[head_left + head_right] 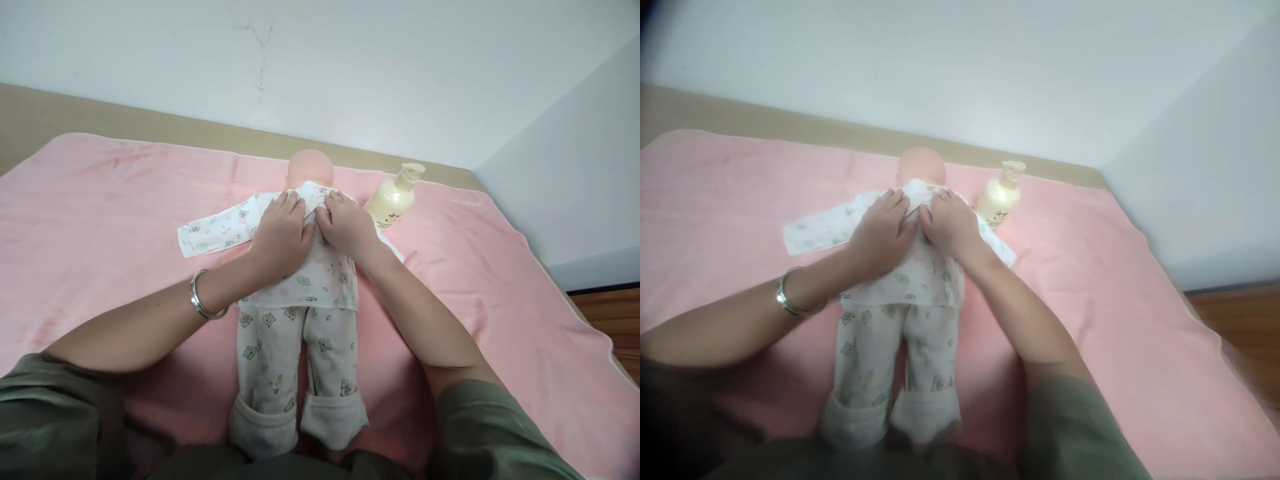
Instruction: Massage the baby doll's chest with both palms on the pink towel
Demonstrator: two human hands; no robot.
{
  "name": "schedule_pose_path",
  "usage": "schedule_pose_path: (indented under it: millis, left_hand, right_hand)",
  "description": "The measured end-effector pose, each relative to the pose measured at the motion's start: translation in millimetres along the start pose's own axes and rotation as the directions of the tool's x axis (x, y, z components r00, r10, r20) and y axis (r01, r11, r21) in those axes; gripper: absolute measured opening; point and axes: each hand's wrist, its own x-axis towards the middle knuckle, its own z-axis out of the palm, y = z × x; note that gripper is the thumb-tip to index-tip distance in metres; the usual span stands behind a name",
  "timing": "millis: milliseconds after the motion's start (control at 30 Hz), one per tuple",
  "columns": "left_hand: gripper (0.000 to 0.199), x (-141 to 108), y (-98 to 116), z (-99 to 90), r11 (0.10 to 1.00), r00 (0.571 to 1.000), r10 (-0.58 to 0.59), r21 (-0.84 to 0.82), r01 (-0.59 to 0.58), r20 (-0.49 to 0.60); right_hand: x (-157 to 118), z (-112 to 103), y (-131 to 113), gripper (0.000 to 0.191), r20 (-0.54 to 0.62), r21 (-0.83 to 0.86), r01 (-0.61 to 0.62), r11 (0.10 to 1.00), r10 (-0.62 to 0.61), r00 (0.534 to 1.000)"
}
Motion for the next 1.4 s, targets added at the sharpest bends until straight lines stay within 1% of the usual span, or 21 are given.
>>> schedule_pose_path:
  millis: [100, 133, 200, 267, 333, 433, 500, 600, 733, 833, 1000, 1200, 1300, 1400]
  left_hand:
    - [0.051, 0.2, 3.1, -5.8, 1.0, 0.999, 0.016, -0.006, -0.016, 0.051]
    - [0.05, 3.3, 1.6, -7.3, 1.0, 0.997, -0.002, -0.019, 0.003, 0.078]
    - [0.055, 12.0, -4.1, -8.2, 0.996, 0.989, -0.074, -0.043, 0.08, 0.13]
    - [0.061, 20.5, -11.1, -6.0, 0.988, 0.98, -0.137, -0.054, 0.147, 0.145]
    - [0.064, 25.2, -16.6, -1.3, 0.986, 0.982, -0.15, -0.056, 0.157, 0.111]
    - [0.062, 24.7, -19.8, 6.0, 0.991, 0.992, -0.125, -0.052, 0.127, 0.033]
    - [0.059, 22.4, -19.8, 8.5, 0.992, 0.993, -0.114, -0.051, 0.115, 0.011]
    - [0.055, 20.7, -20.3, 9.2, 0.996, 0.996, -0.087, -0.037, 0.087, -0.003]
    - [0.058, 20.8, -23.2, 11.1, 0.996, 0.996, -0.077, -0.043, 0.075, -0.041]
    - [0.058, 20.5, -24.4, 13.0, 0.992, 0.994, -0.098, -0.083, 0.093, -0.053]
    - [0.058, 19.5, -21.6, 11.0, 0.991, 0.994, -0.099, -0.096, 0.094, -0.047]
    - [0.062, 19.5, -21.8, 10.8, 0.994, 0.995, -0.095, -0.065, 0.093, -0.029]
    - [0.064, 20.3, -24.0, 13.1, 0.995, 0.996, -0.086, -0.058, 0.084, -0.038]
    - [0.061, 18.4, -23.5, 14.4, 0.996, 0.995, -0.074, -0.054, 0.07, -0.067]
  right_hand:
    - [3.2, 1.2, 3.7, 0.038, 0.008, 0.027, 0.032, 0.999, -0.032, 0.999]
    - [2.5, 0.7, 3.1, 0.039, 0.007, 0.015, 0.034, 0.999, -0.034, 0.999]
    - [-0.8, -1.9, -0.4, 0.04, 0.001, -0.027, 0.016, 1.0, -0.016, 1.0]
    - [-5.6, -5.3, -5.7, 0.042, 0.005, -0.076, -0.013, 0.997, 0.014, 1.0]
    - [-10.5, -8.0, -10.9, 0.043, -0.004, -0.11, -0.022, 0.994, 0.022, 1.0]
    - [-16.8, -10.1, -17.2, 0.043, -0.045, -0.122, -0.006, 0.992, 0.0, 0.999]
    - [-19.6, -11.4, -20.8, 0.039, -0.065, -0.084, 0.0, 0.996, -0.006, 0.998]
    - [-21.4, -12.8, -25.4, 0.038, -0.051, -0.006, 0.018, 1.0, -0.018, 0.999]
    - [-17.1, -7.3, -24.6, 0.038, -0.041, 0.018, 0.026, 1.0, -0.025, 0.999]
    - [-9.8, 2.3, -16.9, 0.041, -0.066, 0.055, 0.06, 0.997, -0.057, 0.996]
    - [-0.2, 15.1, -4.1, 0.056, -0.045, 0.122, 0.092, 0.988, -0.087, 0.995]
    - [0.6, 20.5, -3.2, 0.059, -0.068, 0.11, 0.105, 0.988, -0.098, 0.993]
    - [0.3, 21.4, -2.9, 0.058, -0.073, 0.111, 0.105, 0.988, -0.097, 0.993]
    - [-0.1, 21.9, -1.9, 0.058, -0.088, 0.121, 0.114, 0.986, -0.103, 0.991]
